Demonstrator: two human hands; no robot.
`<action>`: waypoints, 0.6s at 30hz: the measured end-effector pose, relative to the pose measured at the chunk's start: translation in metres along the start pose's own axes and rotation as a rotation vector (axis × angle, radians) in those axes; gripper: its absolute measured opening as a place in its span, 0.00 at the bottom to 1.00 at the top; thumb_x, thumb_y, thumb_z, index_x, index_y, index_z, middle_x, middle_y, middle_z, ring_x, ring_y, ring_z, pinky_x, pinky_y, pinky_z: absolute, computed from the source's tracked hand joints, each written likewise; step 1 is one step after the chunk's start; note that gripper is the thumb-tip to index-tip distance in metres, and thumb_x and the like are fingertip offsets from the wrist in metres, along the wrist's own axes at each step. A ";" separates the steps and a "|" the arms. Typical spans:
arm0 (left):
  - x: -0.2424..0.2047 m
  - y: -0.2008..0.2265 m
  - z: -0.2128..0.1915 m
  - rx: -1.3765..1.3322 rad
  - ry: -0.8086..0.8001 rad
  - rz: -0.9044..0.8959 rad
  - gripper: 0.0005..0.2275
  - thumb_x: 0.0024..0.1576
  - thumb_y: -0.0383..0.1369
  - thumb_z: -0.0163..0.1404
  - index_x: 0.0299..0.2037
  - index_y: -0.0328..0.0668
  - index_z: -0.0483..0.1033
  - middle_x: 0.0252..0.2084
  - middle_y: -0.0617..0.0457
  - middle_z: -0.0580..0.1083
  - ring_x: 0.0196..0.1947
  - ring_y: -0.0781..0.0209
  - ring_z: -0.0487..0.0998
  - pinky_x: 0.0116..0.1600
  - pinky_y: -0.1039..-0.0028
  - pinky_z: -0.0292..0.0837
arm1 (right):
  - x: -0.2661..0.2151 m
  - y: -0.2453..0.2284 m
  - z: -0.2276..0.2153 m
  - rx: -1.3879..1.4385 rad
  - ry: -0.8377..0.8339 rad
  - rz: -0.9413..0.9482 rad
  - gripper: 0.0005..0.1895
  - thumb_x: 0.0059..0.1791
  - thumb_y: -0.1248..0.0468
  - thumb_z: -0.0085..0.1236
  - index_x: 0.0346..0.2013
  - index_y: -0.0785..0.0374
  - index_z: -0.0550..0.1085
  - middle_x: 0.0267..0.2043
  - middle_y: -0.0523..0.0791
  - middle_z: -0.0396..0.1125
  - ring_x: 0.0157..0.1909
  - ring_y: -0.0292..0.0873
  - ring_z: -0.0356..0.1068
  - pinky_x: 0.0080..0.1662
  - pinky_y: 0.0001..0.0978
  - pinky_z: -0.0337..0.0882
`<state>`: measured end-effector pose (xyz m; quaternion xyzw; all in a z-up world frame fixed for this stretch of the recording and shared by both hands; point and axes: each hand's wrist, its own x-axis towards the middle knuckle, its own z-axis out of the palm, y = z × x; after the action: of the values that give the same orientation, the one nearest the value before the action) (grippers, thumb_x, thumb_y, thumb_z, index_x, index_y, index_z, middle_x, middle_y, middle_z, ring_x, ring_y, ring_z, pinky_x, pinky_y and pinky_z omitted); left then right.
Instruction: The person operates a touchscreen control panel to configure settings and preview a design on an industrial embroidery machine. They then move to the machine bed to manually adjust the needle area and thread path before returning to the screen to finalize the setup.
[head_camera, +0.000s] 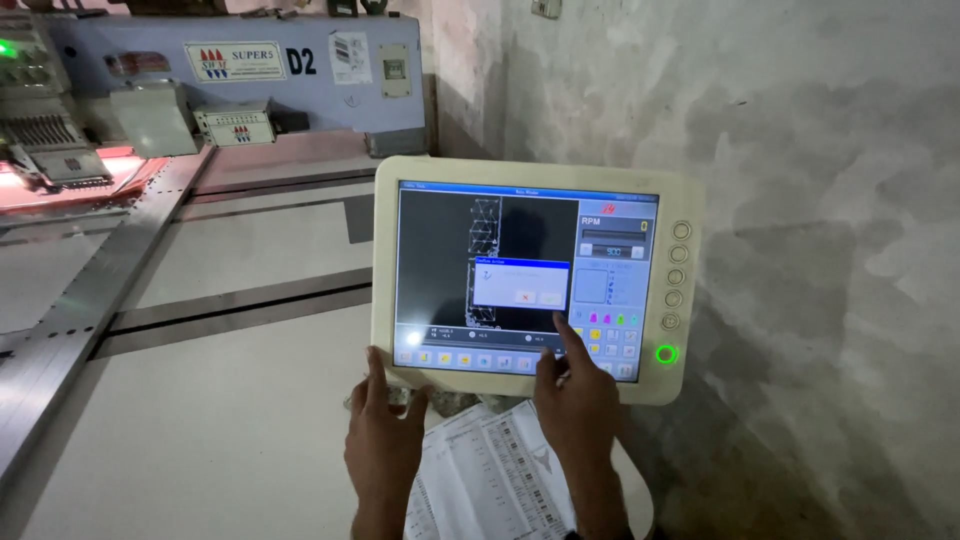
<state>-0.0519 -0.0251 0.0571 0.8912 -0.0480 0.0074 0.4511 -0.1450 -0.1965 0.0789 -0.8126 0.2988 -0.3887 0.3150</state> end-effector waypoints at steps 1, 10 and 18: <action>0.001 0.001 0.000 -0.002 0.003 0.001 0.41 0.55 0.45 0.56 0.78 0.68 0.44 0.65 0.58 0.69 0.47 0.64 0.82 0.44 0.54 0.81 | 0.007 -0.003 0.002 0.001 0.001 -0.004 0.29 0.53 0.55 0.51 0.70 0.45 0.68 0.25 0.43 0.75 0.26 0.42 0.74 0.31 0.40 0.73; 0.001 0.007 -0.006 -0.003 -0.068 -0.068 0.41 0.56 0.46 0.55 0.79 0.71 0.44 0.56 0.61 0.79 0.47 0.62 0.84 0.49 0.57 0.79 | -0.016 0.004 0.010 0.010 -0.021 -0.007 0.27 0.52 0.57 0.52 0.67 0.48 0.71 0.20 0.41 0.71 0.20 0.40 0.68 0.28 0.38 0.68; 0.000 0.006 -0.008 -0.011 -0.054 -0.067 0.40 0.55 0.44 0.56 0.78 0.70 0.47 0.52 0.61 0.81 0.48 0.60 0.83 0.51 0.56 0.76 | -0.042 0.018 0.016 0.029 0.043 0.008 0.20 0.52 0.59 0.52 0.58 0.49 0.80 0.12 0.39 0.63 0.17 0.36 0.57 0.26 0.35 0.61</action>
<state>-0.0524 -0.0225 0.0669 0.8896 -0.0305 -0.0321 0.4545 -0.1578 -0.1729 0.0388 -0.7982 0.3033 -0.4091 0.3218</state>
